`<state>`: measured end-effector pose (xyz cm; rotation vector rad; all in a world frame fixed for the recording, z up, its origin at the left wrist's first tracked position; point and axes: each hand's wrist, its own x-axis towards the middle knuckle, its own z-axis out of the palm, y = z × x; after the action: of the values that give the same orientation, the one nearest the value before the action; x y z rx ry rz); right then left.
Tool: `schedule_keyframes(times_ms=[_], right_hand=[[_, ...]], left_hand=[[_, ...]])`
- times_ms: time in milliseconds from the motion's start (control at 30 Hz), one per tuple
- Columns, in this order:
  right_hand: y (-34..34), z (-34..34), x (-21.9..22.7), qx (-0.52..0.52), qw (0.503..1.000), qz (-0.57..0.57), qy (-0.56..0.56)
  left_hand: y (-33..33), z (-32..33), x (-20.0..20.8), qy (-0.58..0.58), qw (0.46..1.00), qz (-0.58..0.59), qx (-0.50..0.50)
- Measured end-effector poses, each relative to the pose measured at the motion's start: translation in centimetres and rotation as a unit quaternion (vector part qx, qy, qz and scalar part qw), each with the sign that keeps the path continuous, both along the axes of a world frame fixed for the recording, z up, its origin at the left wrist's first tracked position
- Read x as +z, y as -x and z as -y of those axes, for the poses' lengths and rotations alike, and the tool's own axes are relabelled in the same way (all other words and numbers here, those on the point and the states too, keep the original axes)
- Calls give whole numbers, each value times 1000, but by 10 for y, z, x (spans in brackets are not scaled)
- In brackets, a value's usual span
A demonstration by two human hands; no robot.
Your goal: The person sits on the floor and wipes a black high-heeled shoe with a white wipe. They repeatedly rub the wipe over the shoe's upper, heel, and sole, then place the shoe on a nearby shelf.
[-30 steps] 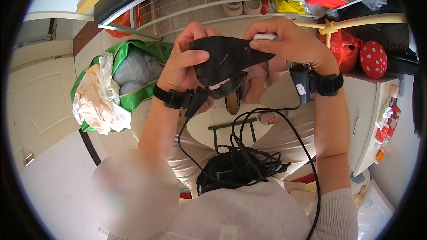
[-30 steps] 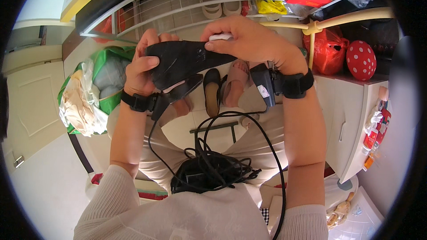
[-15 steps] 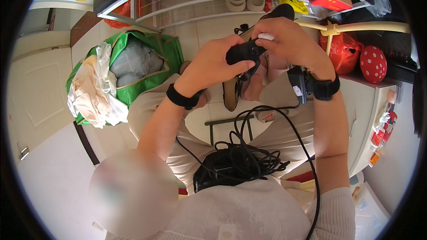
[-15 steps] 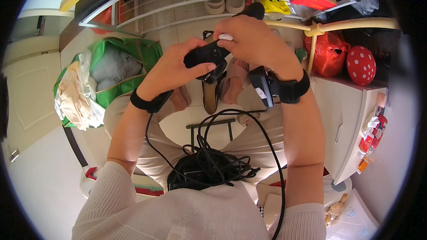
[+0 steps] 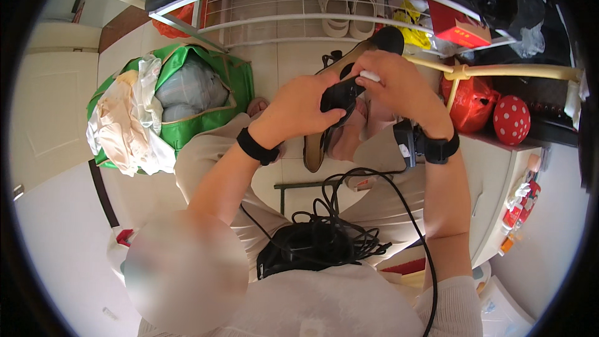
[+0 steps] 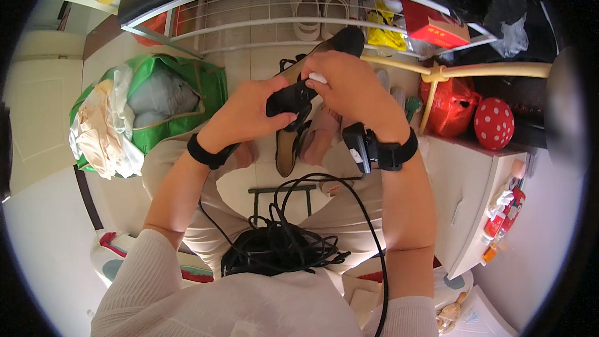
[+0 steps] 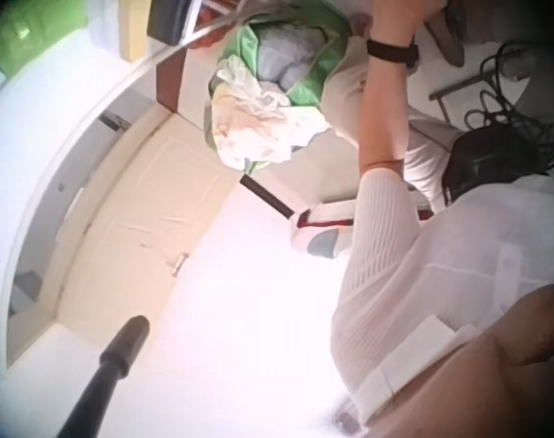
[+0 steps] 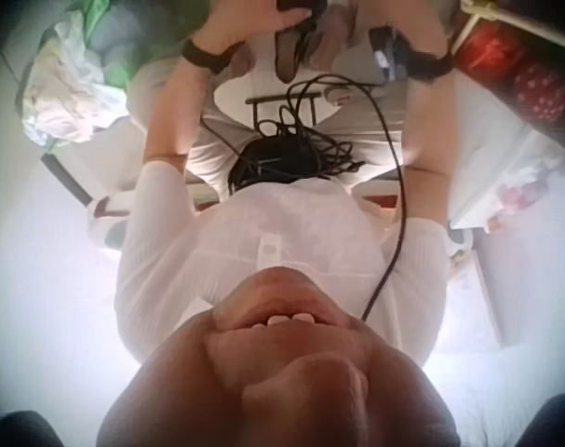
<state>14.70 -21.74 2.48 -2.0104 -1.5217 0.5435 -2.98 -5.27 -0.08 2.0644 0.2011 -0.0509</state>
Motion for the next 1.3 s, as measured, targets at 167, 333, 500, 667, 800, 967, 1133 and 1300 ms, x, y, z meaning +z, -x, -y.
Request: schedule_keyframes(times_ms=[167,333,500,667,800,967,1133,1300], right_hand=[[0,-2,-9,15,999,-12,38],[6,-11,-21,14,998,11,64],[2,-24,-45,-12,1000,19,1],[-2,-52,-63,-109,990,20,-89],[-13,-80,-84,-167,970,65,-165],[-48,-126,-120,-256,934,137,-209],[-66,-150,-196,-357,917,130,-121],[-63,-146,-214,-311,910,154,-226]], left_hand=[[1,5,-1,-134,991,22,6],[4,8,-11,-254,966,51,13],[3,3,-16,-305,950,46,37],[-5,-2,-13,-363,914,122,135],[4,2,-8,-328,931,118,108],[16,12,-15,-283,954,83,53],[21,13,-10,-310,948,67,-15],[29,16,-20,-350,932,71,-68]])
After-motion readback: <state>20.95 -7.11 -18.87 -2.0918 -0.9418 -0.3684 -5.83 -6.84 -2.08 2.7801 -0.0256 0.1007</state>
